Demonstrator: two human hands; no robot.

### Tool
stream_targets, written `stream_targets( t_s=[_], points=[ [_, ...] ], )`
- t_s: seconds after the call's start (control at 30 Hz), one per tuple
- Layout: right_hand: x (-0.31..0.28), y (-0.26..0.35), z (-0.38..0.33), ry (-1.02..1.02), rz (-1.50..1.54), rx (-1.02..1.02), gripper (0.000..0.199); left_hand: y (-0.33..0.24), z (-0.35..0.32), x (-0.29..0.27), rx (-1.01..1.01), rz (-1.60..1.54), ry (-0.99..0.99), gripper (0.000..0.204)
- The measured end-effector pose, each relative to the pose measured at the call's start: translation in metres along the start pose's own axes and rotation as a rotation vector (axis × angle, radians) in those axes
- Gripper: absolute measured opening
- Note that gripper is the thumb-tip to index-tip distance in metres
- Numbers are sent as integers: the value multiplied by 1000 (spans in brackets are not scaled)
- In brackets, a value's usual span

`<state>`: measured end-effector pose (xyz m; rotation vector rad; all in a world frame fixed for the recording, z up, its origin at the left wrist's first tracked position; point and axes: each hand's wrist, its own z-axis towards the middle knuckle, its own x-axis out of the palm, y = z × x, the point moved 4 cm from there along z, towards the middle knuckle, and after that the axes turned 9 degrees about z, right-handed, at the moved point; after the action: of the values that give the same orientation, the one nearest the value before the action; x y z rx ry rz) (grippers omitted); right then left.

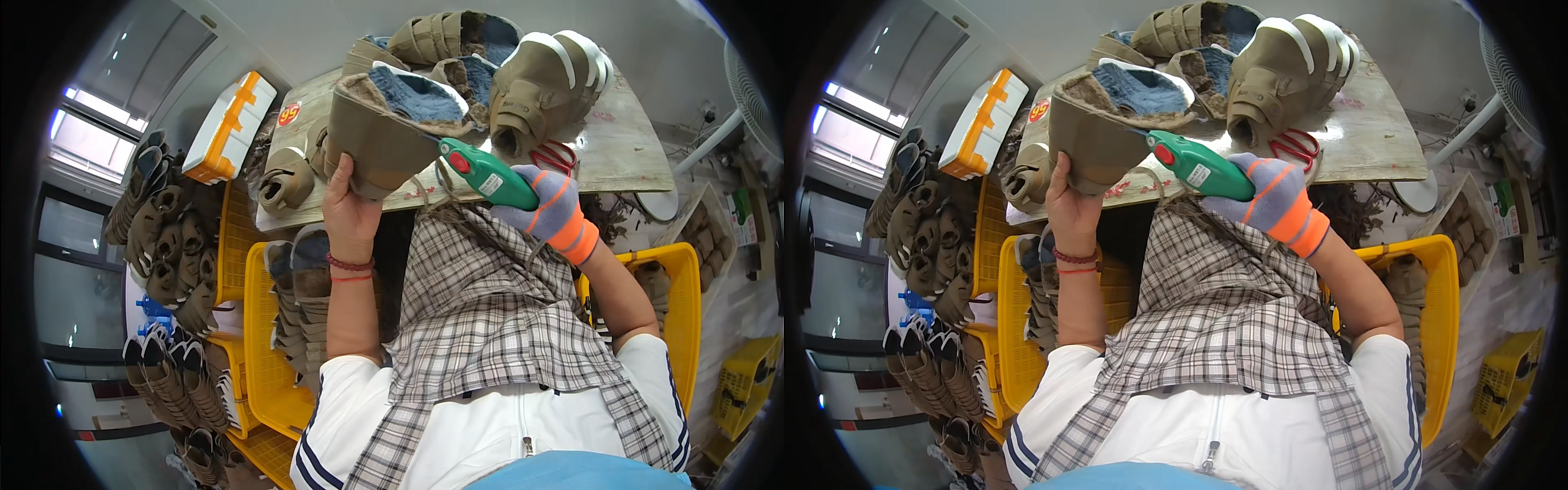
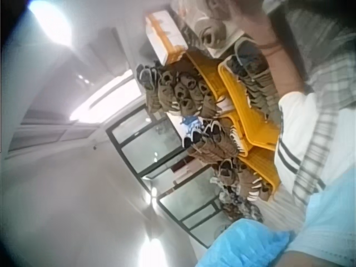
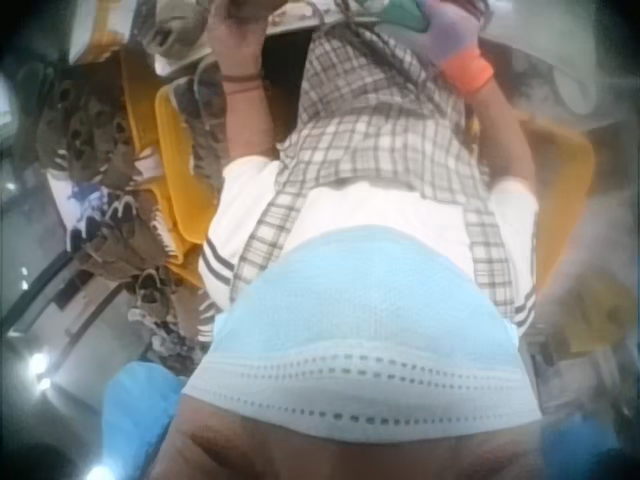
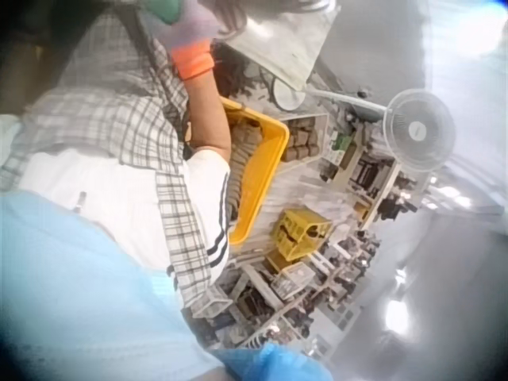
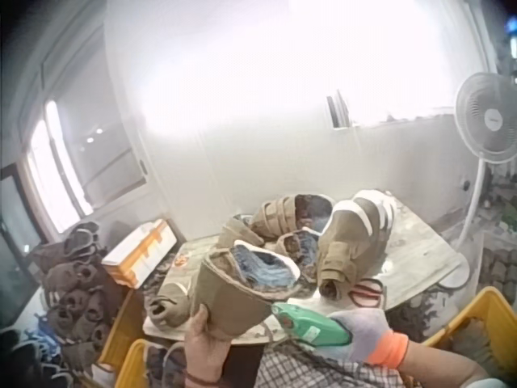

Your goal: The person trims the interior lining of beige slip-on shoes using a handheld electric trimmer and scissors. They handle each shoe one at a time, rotating it to access different areas, and place finished shoes into a yellow bin.

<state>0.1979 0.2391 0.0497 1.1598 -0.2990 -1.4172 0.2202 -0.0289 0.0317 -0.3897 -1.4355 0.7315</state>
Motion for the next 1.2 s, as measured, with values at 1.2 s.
stream_targets(
  t_s=[1.2],
  points=[
    [9,-21,39,-62,411,507,47,78,-27,-14,699,1810,385,27]
  ],
)
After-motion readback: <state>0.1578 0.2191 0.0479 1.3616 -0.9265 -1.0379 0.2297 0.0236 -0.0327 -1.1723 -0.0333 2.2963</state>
